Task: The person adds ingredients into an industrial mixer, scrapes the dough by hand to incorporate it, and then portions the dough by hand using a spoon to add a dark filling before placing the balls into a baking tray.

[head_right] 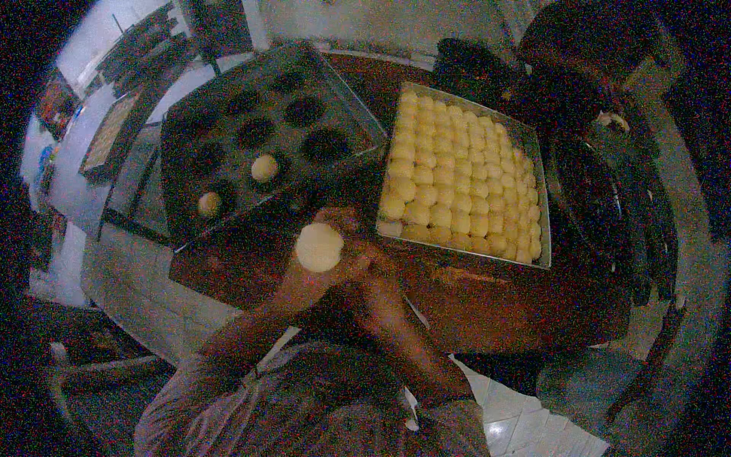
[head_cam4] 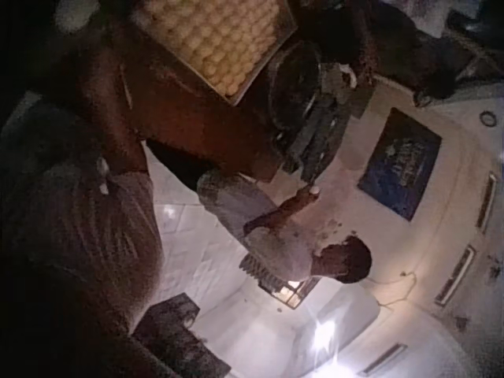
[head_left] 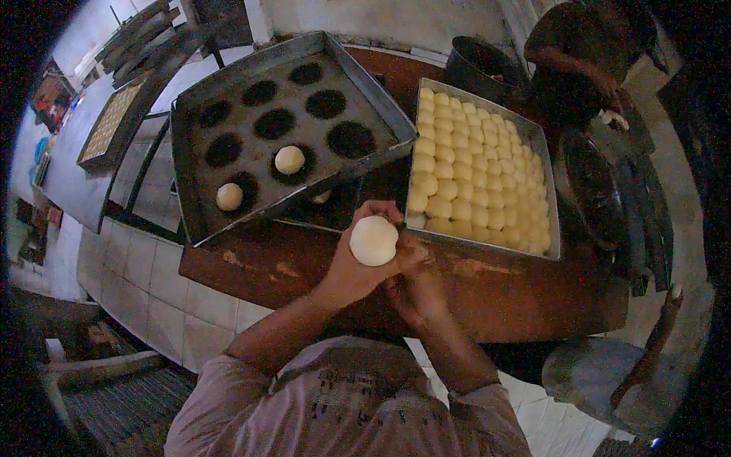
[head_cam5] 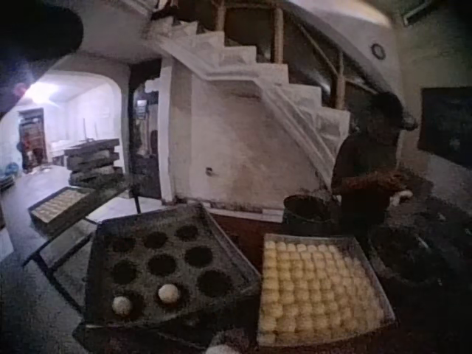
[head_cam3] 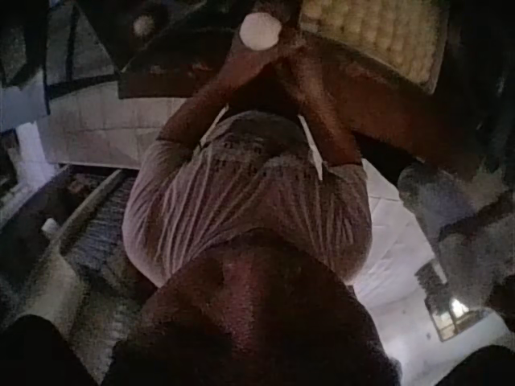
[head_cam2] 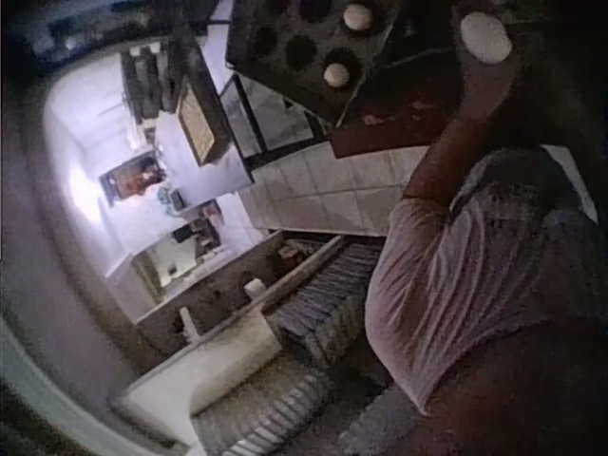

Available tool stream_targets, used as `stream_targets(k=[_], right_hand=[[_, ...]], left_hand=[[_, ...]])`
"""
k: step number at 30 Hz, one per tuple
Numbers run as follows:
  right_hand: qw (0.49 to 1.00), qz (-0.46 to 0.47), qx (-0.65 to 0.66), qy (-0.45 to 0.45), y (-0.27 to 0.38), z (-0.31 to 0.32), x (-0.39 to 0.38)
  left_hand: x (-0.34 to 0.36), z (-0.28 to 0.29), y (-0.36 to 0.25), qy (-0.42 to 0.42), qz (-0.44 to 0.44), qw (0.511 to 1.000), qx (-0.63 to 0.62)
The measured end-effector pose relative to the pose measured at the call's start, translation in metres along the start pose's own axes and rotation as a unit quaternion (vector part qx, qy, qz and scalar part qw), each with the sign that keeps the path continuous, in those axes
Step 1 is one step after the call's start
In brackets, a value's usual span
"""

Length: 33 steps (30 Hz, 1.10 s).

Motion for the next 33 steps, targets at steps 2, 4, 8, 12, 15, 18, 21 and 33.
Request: stream_targets(k=[2,4,8,12,15,18,21,33], right_hand=[[0.935,0.034,-0.353,0.022,0.013,0.010,0.004],[0.819,0.133,-0.557,0.031,0.023,0.003,0.004],[0.672,0.374,-0.636,0.060,0.049,-0.045,-0.011],[0.532,0.428,-0.700,0.209,0.051,-0.074,-0.008],[0.539,0.463,-0.666,0.229,0.060,-0.075,0.016],[0.723,0.392,-0.540,0.179,0.075,-0.096,0.055],[0.735,0.495,-0.462,0.043,0.087,-0.118,0.102],[0.642,0.472,-0.604,0.020,0.115,-0.078,0.086]], left_hand=[[0.002,0.008,0.004,-0.028,0.032,0.998,0.052],[0.006,0.017,0.011,-0.052,0.014,0.995,0.086],[0.007,0.037,0.035,-0.080,-0.102,0.966,0.222],[0.017,0.042,0.039,0.012,-0.190,0.971,0.144],[0.026,0.052,0.008,0.028,-0.158,0.952,0.261],[0.045,0.073,-0.039,-0.080,-0.167,0.936,0.300],[0.062,0.114,-0.057,-0.149,-0.139,0.914,0.351],[0.146,0.148,0.021,0.108,-0.183,0.769,0.603]])
Point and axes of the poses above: each hand's wrist, its own x-axis towards the middle knuckle, its own z-axis out of the back of the hand, y = z × x, the point moved 1 cm from there along x, towards the middle knuckle
